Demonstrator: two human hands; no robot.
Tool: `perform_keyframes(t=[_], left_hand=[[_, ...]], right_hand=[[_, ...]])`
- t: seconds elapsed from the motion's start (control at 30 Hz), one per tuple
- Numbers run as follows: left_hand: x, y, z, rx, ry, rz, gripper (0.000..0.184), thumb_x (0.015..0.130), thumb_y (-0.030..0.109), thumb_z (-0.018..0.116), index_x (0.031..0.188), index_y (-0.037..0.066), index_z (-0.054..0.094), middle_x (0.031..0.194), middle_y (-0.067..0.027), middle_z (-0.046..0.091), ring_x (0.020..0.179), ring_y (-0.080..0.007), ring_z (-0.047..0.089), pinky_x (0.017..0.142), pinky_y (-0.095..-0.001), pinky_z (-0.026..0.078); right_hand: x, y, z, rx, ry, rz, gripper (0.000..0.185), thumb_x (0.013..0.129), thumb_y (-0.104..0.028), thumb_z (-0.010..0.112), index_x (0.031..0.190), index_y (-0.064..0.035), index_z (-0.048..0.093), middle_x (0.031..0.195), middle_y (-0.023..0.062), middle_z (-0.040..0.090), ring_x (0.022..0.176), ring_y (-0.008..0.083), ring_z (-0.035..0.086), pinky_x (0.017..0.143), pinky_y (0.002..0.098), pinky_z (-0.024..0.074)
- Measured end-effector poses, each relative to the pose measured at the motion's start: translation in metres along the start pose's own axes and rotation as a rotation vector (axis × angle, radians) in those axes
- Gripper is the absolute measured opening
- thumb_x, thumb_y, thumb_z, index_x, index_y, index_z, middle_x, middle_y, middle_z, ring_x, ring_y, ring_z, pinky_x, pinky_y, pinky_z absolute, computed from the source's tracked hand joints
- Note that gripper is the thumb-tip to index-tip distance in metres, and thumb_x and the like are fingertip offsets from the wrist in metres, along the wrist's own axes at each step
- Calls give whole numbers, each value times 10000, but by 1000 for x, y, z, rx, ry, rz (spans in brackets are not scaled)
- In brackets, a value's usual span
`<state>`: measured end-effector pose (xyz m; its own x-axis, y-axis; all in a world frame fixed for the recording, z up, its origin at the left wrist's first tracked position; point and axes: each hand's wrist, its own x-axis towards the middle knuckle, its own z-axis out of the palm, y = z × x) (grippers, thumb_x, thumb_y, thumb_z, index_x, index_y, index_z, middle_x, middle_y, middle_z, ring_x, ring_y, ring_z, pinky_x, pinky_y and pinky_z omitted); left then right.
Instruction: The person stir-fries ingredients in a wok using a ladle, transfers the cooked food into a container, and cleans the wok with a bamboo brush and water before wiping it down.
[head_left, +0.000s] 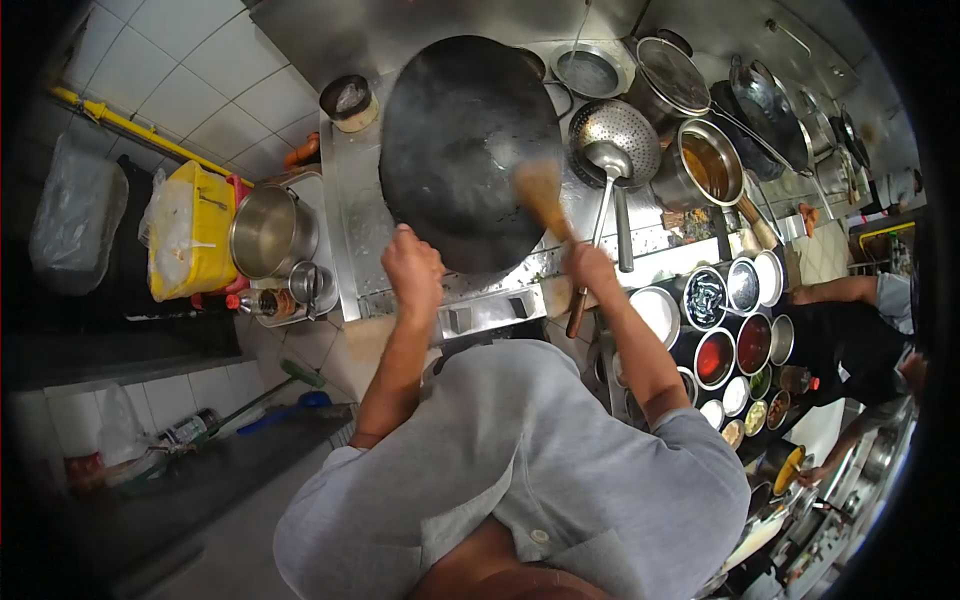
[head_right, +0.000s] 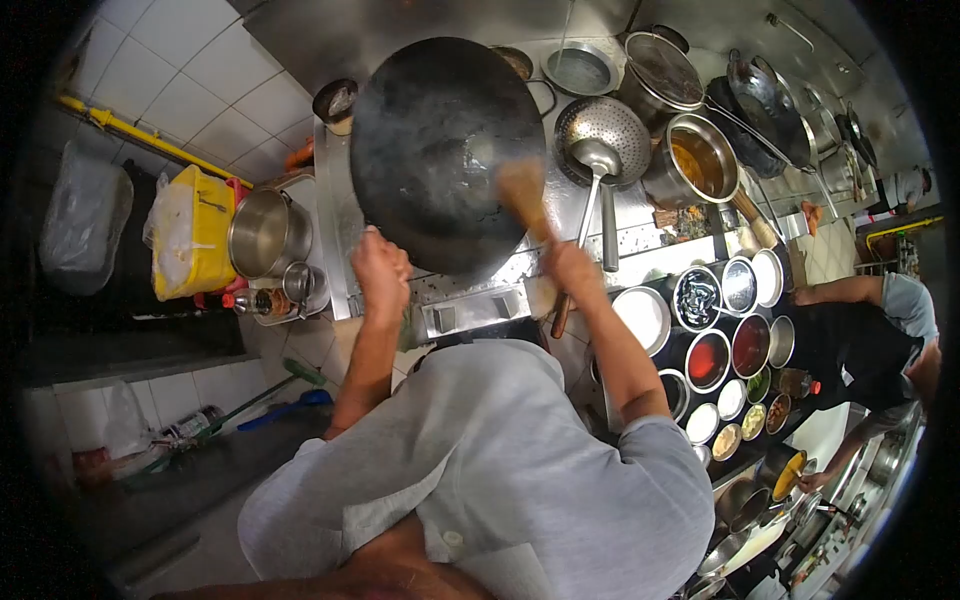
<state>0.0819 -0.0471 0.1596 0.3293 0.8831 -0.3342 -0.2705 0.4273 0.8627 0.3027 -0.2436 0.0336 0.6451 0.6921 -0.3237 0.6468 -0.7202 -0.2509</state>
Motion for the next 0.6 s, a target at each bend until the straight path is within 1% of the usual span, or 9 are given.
perform_keyframes(t=[0.1, 0.17, 0.2, 0.23, 0.27, 0.37, 0.47, 0.53, 0.6], left_hand=[[21, 17, -13, -116, -2, -116, 360, 944, 234, 451, 622, 168, 305, 480, 16, 281, 371, -90, 252, 347, -295, 205], [39, 18, -29, -194, 72, -249, 346, 938, 264, 453, 639, 158, 316, 484, 23, 232, 376, -107, 213, 362, -294, 183], [47, 17, -35, -237, 123, -289, 310, 913, 249, 463, 653, 158, 321, 486, 20, 233, 378, -110, 219, 371, -289, 194], [55, 13, -48, -248, 133, -284, 310, 913, 249, 463, 653, 158, 321, 486, 20, 233, 378, -110, 219, 371, -289, 194], [64, 6, -63, -304, 131, -346, 286, 900, 232, 459, 659, 159, 323, 487, 15, 240, 377, -116, 221, 377, -292, 201], [76, -12, -74, -436, 131, -421, 251, 876, 203, 446, 661, 165, 322, 489, 4, 250, 375, -130, 227, 390, -302, 212], [73, -45, -54, -561, 156, -425, 242, 866, 202, 424, 655, 169, 310, 494, -6, 272, 385, -152, 237, 444, -335, 257], [79, -70, -38, -651, 140, -434, 247, 800, 157, 441, 588, 164, 314, 480, -11, 293, 396, -169, 273, 528, -340, 361], [82, -83, -17, -729, 192, -554, 232, 891, 185, 427, 676, 146, 350, 499, -14, 278, 442, -180, 294, 665, -407, 451]], right_hand=[[8, 25, -74, 371, 100, 252, 743, 856, -317, 632, 1503, -222, 280, 826, 247, 682, 773, 333, 700, 712, 454, 547], [3, 22, -107, 410, 270, 219, 755, 849, -300, 620, 1506, -189, 266, 862, 284, 671, 798, 412, 675, 742, 466, 521], [9, 31, -101, 337, 531, 23, 746, 860, -309, 625, 1506, -188, 272, 865, 273, 676, 788, 404, 678, 743, 464, 516], [3, 16, -117, 331, 526, 10, 746, 860, -309, 625, 1506, -188, 272, 865, 273, 676, 788, 404, 678, 743, 464, 516], [-3, 1, -136, 493, 469, 21, 754, 861, -292, 641, 1510, -209, 267, 1061, 259, 631, 955, 390, 642, 830, 433, 503], [24, -17, -167, 513, 546, -115, 705, 873, -240, 650, 1496, -205, 321, 1267, 224, 591, 1125, 358, 610, 922, 397, 485], [63, -50, -209, 471, 674, -293, 708, 879, -260, 668, 1496, -192, 327, 1238, 175, 621, 826, 219, 668, 752, 347, 533], [86, -85, -250, 501, 756, -403, 721, 883, -298, 661, 1501, -182, 309, 1194, 200, 635, 879, 267, 651, 779, 366, 521], [92, -128, -287, 589, 834, -549, 728, 888, -315, 664, 1500, -149, 307, 1092, 177, 644, 834, 236, 607, 732, 337, 499]])
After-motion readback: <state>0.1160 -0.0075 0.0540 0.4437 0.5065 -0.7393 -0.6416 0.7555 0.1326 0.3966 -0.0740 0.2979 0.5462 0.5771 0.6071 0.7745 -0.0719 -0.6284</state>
